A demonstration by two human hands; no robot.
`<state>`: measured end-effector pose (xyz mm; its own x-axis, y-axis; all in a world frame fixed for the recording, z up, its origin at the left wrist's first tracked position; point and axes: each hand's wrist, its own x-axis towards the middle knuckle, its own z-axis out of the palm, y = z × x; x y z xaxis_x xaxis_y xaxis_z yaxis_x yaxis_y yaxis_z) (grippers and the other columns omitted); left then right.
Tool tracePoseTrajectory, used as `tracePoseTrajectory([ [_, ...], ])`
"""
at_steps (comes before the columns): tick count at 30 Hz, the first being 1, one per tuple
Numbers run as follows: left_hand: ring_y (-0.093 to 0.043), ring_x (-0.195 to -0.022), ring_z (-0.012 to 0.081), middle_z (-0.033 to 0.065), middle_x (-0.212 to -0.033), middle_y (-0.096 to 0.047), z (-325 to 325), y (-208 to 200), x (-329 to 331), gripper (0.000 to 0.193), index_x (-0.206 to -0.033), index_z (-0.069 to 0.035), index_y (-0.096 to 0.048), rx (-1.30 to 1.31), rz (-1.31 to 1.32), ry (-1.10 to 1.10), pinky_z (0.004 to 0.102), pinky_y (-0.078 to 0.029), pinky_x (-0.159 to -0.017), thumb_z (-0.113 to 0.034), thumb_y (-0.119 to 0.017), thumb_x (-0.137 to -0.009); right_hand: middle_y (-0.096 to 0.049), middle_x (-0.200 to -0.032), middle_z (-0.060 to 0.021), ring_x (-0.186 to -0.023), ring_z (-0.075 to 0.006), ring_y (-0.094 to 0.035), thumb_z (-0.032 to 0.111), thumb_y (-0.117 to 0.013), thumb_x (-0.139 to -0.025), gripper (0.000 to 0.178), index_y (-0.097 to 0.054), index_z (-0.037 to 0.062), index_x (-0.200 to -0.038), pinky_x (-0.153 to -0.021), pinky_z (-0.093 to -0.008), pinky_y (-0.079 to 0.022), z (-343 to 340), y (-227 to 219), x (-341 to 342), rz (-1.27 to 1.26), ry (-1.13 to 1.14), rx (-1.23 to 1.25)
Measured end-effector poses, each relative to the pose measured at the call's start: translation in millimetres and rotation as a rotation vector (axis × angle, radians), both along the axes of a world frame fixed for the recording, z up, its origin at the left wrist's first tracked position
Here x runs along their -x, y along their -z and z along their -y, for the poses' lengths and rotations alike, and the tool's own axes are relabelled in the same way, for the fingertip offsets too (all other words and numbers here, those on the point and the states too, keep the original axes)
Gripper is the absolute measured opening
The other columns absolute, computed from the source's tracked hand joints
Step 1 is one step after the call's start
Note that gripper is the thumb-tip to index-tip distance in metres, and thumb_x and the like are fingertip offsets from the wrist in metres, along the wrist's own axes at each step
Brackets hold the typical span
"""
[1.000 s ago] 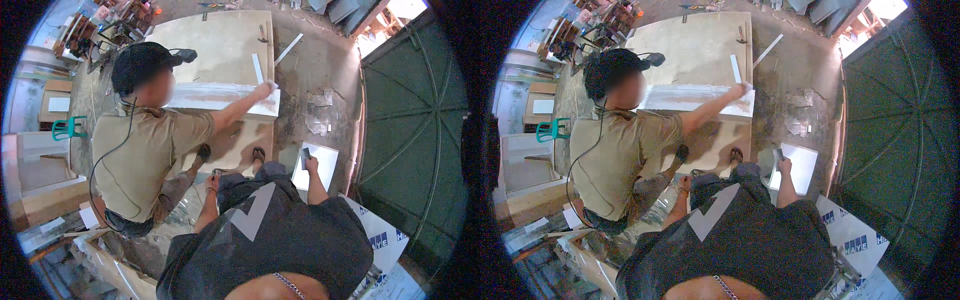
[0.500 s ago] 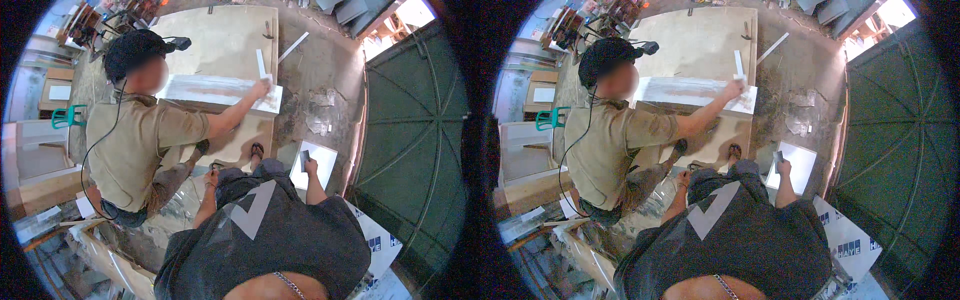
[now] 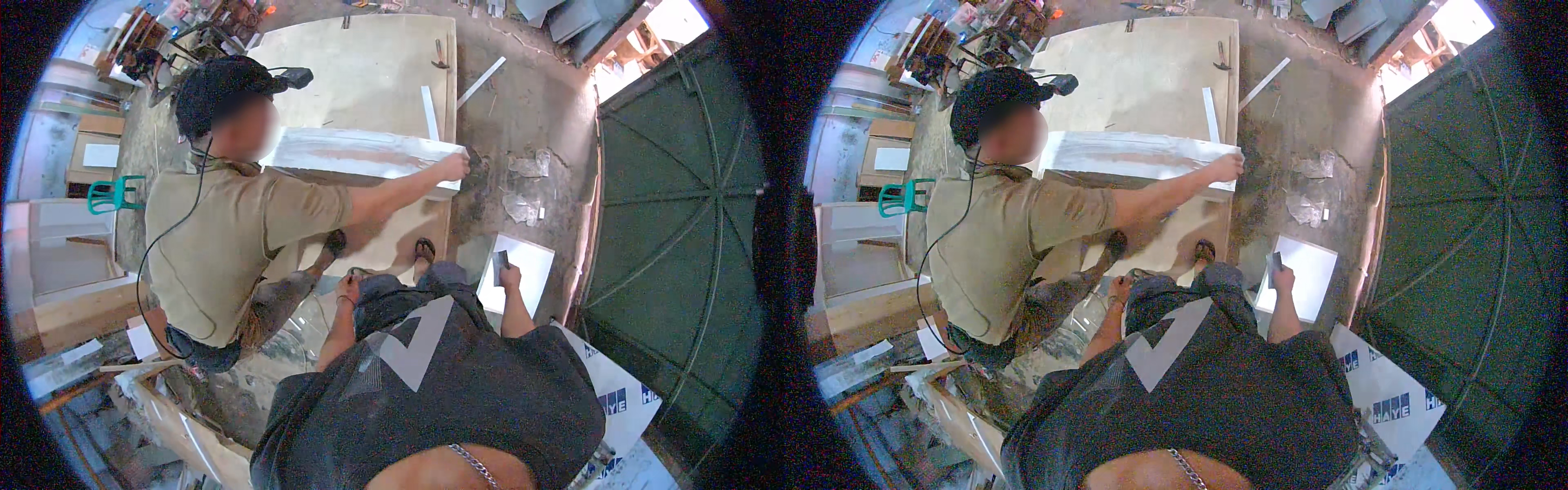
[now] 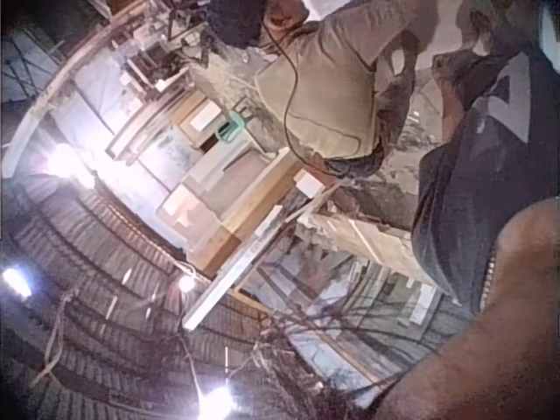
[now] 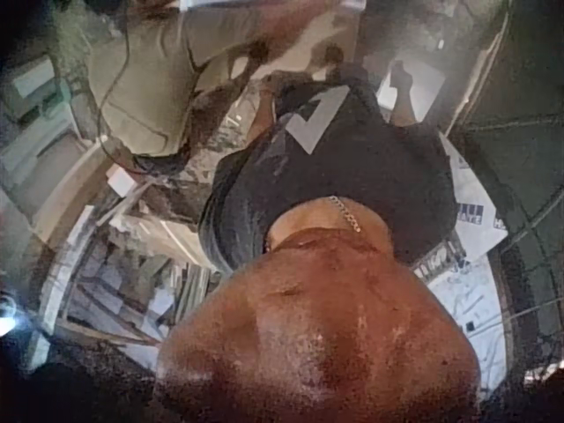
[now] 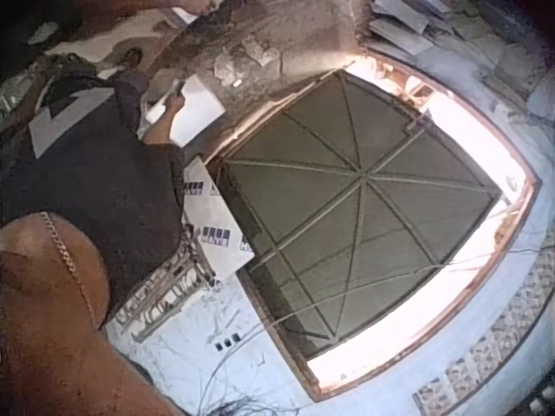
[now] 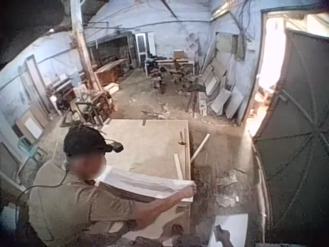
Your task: The person applies putty to the joints and surfaces of a wooden cabinet structure using scrapers. The person spreads the white filler over the seams, wipes away excess, and uses two scrapers to transfer and smooth the material across several different sections of the wood.
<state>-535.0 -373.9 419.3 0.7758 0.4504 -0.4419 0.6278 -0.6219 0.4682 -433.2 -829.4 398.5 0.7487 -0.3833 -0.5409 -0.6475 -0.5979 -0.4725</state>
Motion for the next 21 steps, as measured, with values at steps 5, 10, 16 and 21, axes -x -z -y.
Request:
tracePoseTrajectory([
  [5,-0.056,-0.082,0.0312,0.0167,-0.085,-0.059,-2.8,-16.2,-6.7,0.034,-0.081,-0.005,-0.060,0.094,-0.121,-0.096,0.0379,-0.043,-0.069,-0.038,-0.049,-0.078,-0.062,-0.077,-0.0182,-0.075,-0.0284,-0.061,0.021,-0.051,-0.065,0.032,-0.063,0.0058,-0.091,-0.069,-0.0355,-0.046,-6.3,-10.0,-4.0,-0.047,-0.016,-0.009],
  [10,-0.057,-0.073,0.0308,0.0154,-0.078,-0.059,-15.7,13.1,8.0,0.033,-0.076,-0.004,-0.058,0.064,0.020,-0.089,0.0382,-0.043,-0.066,-0.037,-0.052,-0.078,-0.060,-0.076,-0.0196,-0.073,-0.0353,-0.058,0.024,-0.050,-0.066,0.029,-0.062,0.0033,-0.083,-0.069,-0.0402,-0.045,-10.2,-11.8,-6.9,0.035,-0.100,0.074],
  [16,-0.056,-0.071,0.0313,0.0152,-0.076,-0.059,-17.5,12.3,4.7,0.031,-0.075,-0.004,-0.057,0.075,-0.001,-0.046,0.0391,-0.043,-0.064,-0.035,-0.055,-0.077,-0.060,-0.077,-0.0186,-0.074,-0.0354,-0.057,0.023,-0.051,-0.066,0.026,-0.062,0.0062,-0.083,-0.068,-0.0416,-0.045,-3.2,-2.4,-10.8,0.061,-0.113,0.044],
  [21,-0.056,-0.075,0.0320,0.0152,-0.078,-0.059,-30.6,37.1,14.2,0.031,-0.075,-0.004,-0.057,0.084,-0.023,-0.067,0.0399,-0.043,-0.065,-0.035,-0.053,-0.077,-0.061,-0.078,-0.0182,-0.074,-0.0314,-0.059,0.023,-0.053,-0.065,0.028,-0.063,0.0066,-0.085,-0.068,-0.0377,-0.046,-7.1,-6.6,-14.9,0.037,-0.069,0.020],
])
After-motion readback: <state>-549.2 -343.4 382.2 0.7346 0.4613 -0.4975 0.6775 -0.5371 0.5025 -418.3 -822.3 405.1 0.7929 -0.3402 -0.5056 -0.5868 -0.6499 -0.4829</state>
